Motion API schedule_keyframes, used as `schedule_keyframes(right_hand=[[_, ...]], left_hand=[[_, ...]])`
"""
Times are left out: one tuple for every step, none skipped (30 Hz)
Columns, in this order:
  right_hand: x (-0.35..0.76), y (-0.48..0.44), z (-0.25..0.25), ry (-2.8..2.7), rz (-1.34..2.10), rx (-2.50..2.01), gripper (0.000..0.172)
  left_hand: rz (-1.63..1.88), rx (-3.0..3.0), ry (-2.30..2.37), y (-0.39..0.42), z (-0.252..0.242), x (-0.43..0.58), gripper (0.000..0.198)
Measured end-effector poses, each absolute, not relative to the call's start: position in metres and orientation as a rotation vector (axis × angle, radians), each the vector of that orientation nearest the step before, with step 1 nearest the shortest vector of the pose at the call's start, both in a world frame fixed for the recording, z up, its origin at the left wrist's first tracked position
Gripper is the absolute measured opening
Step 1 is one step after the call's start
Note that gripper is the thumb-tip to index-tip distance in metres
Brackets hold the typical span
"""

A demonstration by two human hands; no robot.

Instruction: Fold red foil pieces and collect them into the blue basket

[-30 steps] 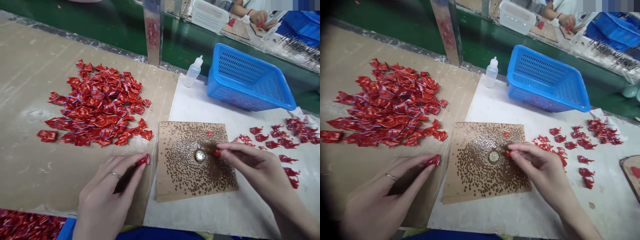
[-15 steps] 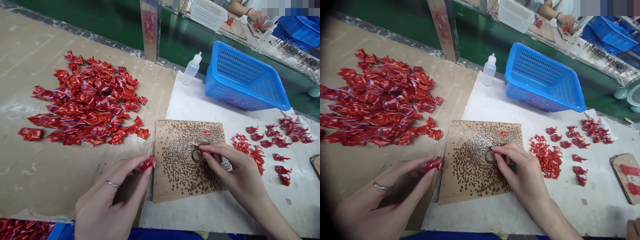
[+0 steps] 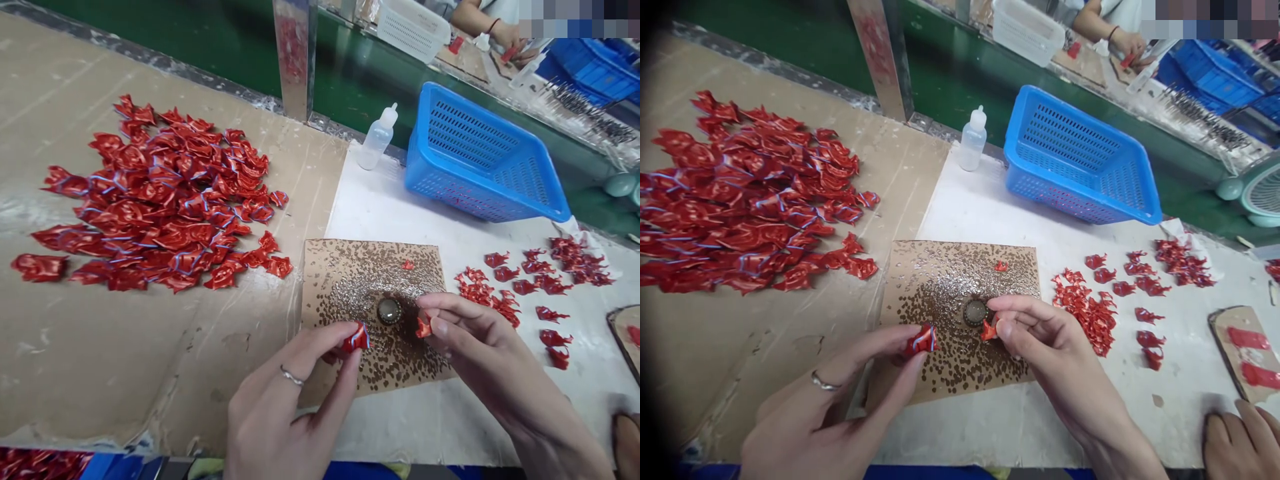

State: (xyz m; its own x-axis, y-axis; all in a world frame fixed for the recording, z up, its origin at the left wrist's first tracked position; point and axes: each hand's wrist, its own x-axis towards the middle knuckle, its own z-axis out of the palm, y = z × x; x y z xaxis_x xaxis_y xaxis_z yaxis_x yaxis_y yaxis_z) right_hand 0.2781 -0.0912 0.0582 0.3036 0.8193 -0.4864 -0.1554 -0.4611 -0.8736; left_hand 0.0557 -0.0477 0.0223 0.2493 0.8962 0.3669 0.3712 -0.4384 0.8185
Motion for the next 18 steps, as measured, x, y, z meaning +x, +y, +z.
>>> schedule_keyframes(right_hand=[[0.277,-0.091,0.059,-0.620,1.327,-1.621,0.025],[0.275,-0.092,0.059,-0.641,1.324,-1.602,0.023],[0.273,-0.092,0.060,-0.677,1.305,-1.588,0.020],[0.270,-0.093,0.060,-0.726,1.268,-1.576,0.017],[0.266,-0.094,0.061,-0.780,1.216,-1.568,0.012],[0.262,-0.096,0.061,-0.832,1.153,-1.563,0.008],[0.257,-0.097,0.062,-0.880,1.086,-1.560,0.005],[0.252,-0.099,0.062,-0.926,1.030,-1.558,0.008],[0.248,-0.101,0.062,-0.966,0.990,-1.562,0.012],[0.244,-0.102,0.062,-1.005,0.966,-1.566,0.016],[0.240,-0.103,0.061,-1.039,0.955,-1.569,0.020],[0.238,-0.103,0.060,-1.062,0.951,-1.570,0.022],[0.236,-0.103,0.060,-1.072,0.945,-1.569,0.023],[0.235,-0.103,0.059,-1.069,0.939,-1.567,0.023],[0.234,-0.102,0.058,-1.060,0.934,-1.566,0.023],[0.233,-0.101,0.058,-1.050,0.930,-1.564,0.023],[0.233,-0.100,0.057,-1.043,0.933,-1.565,0.023],[0.233,-0.100,0.057,-1.041,0.933,-1.563,0.023]], left_hand=[[1.150,1.930,1.140,-0.048,0.022,0.058,0.024],[1.152,1.927,1.127,-0.049,0.022,0.060,0.024],[1.145,1.922,1.116,-0.050,0.022,0.061,0.025],[1.131,1.913,1.110,-0.050,0.022,0.063,0.025],[1.116,1.905,1.111,-0.051,0.022,0.064,0.025],[1.106,1.895,1.114,-0.052,0.022,0.065,0.024],[1.102,1.882,1.112,-0.053,0.023,0.066,0.023],[1.102,1.870,1.108,-0.053,0.023,0.067,0.023],[1.102,1.858,1.102,-0.053,0.024,0.069,0.022],[1.096,1.845,1.096,-0.053,0.024,0.070,0.022],[1.081,1.833,1.093,-0.053,0.025,0.071,0.021],[1.058,1.825,1.093,-0.053,0.025,0.071,0.022],[1.038,1.824,1.093,-0.053,0.026,0.072,0.022],[1.020,1.822,1.095,-0.053,0.026,0.072,0.023],[1.004,1.820,1.095,-0.053,0.026,0.071,0.023],[0.999,1.819,1.097,-0.054,0.026,0.071,0.023],[1.006,1.820,1.096,-0.054,0.025,0.071,0.023],[1.013,1.823,1.098,-0.054,0.025,0.070,0.022]])
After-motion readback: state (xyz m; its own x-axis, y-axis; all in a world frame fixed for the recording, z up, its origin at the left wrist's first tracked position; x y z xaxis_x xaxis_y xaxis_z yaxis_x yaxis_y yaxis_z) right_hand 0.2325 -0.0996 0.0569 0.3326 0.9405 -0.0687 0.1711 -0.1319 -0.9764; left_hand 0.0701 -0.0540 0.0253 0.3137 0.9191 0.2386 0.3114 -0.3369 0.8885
